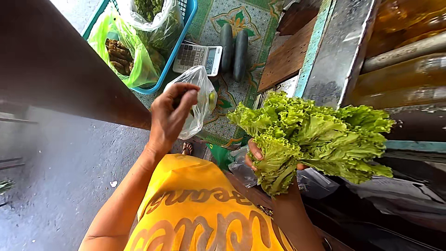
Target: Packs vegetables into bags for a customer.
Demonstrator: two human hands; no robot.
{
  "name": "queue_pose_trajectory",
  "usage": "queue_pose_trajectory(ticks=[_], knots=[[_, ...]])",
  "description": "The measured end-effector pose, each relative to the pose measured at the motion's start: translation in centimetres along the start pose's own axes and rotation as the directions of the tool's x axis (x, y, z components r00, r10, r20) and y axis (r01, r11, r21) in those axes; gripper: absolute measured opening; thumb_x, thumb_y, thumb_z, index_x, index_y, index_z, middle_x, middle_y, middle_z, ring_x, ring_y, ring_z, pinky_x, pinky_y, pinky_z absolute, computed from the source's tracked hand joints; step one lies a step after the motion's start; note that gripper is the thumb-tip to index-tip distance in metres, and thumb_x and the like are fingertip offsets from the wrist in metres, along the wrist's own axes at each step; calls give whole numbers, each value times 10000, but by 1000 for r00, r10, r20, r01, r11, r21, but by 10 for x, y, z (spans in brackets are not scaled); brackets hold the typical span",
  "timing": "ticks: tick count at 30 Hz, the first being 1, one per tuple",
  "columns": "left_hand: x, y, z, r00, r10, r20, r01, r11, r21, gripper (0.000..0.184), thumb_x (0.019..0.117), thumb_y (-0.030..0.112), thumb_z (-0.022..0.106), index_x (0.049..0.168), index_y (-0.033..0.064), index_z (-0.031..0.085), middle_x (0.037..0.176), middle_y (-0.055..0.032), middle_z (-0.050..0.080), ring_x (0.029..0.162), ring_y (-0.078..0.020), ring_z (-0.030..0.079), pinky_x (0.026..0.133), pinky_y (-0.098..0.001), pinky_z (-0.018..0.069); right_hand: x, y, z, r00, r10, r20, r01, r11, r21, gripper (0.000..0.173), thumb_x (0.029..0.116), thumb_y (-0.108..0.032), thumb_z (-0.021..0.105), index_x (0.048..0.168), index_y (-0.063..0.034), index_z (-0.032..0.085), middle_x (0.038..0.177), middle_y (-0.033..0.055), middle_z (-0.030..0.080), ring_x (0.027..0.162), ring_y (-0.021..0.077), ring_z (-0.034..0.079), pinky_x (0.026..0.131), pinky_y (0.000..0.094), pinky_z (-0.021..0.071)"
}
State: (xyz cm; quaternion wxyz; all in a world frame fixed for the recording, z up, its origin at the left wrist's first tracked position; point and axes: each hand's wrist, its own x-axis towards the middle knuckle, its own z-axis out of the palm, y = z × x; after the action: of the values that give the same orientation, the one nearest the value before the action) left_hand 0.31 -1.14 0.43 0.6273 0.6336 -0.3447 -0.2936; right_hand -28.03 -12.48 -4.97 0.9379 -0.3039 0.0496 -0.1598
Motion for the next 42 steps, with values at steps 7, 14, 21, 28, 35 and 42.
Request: queue_pose_trajectory(ticks=[7,14,21,28,35,42], knots=[[-45,3,-13,960,-250,123,270,946,-181,388,1082,373,399,782,198,571,673,77,543,486,0,415,432,-151,346,23,3,7,992,116,-41,-114,993,30,610,810,-484,798,1250,-72,703,1158,35,732,934,116,727,805,235,602],[-104,-62,-20,755,-654,-56,561,687,-462,342,1026,-1,354,1311,10,543,893,-24,704,527,-5,519,427,-138,381,83,7,1,923,228,-309,-337,867,-367,324,838,-34,697,1144,-40,588,906,-9,698,794,66,677,726,242,581],[-81,-58,5,877,-442,-187,372,872,-318,410,1093,204,375,1433,7,495,762,79,528,593,-7,491,562,-183,459,102,-22,6,882,263,-392,-457,681,-572,501,762,-182,777,1233,-159,608,967,-33,749,865,60,721,794,263,621],[-24,-65,35,923,-370,-104,381,914,138,942,946,521,658,1627,55,204,1520,-297,407,1296,-409,508,1018,-576,459,52,-34,9,885,76,-459,-353,752,-557,494,750,-189,805,1197,-179,598,989,-111,751,918,4,711,851,223,606],[7,-82,53,905,-418,-81,410,907,-99,331,1040,302,571,1200,26,660,1110,-144,646,1024,-222,621,894,-440,515,19,-28,-35,914,-43,-404,-107,934,-342,625,720,-347,878,1213,-48,636,1099,157,712,961,264,714,837,440,611],[9,-37,52,890,-430,-153,288,789,-542,224,1104,181,409,1104,99,617,846,31,683,740,-49,665,678,-238,579,85,-25,19,972,36,-232,-181,741,-647,580,677,-325,927,1175,-281,634,980,-180,728,882,-56,680,772,182,602]])
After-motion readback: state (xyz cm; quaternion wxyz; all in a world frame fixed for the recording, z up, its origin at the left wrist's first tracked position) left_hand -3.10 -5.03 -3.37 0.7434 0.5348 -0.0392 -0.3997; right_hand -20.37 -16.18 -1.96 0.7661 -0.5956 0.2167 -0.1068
